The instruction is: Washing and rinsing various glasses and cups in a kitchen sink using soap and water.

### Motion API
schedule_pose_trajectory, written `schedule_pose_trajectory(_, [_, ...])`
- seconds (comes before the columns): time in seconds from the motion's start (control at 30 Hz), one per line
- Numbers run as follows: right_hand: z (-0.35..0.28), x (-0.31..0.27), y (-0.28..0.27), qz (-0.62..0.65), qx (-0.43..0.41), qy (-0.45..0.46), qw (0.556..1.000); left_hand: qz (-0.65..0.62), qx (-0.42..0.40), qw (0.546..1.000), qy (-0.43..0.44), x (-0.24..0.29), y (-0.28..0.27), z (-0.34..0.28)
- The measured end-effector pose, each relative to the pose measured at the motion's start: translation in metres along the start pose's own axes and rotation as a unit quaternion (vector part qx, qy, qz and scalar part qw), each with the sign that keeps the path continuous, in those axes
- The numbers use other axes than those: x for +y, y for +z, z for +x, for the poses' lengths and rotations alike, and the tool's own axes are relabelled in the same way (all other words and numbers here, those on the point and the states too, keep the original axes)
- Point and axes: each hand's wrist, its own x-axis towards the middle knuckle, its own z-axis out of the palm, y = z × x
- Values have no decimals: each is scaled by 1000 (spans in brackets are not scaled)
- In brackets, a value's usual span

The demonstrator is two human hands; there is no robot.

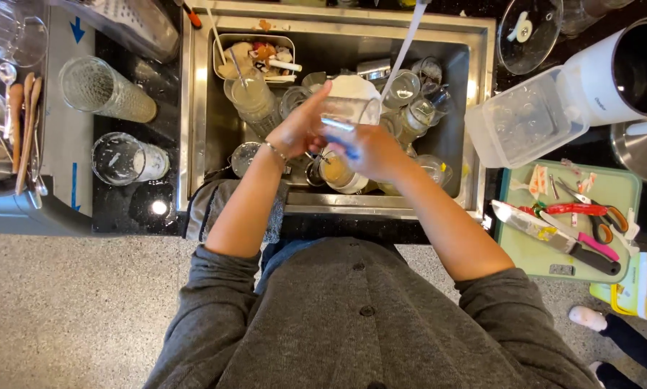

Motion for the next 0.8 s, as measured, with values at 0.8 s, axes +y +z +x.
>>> schedule_pose_trajectory(0.8, [6,59,34,405,-2,10,914,198,-45,939,277,-6,-3,-24])
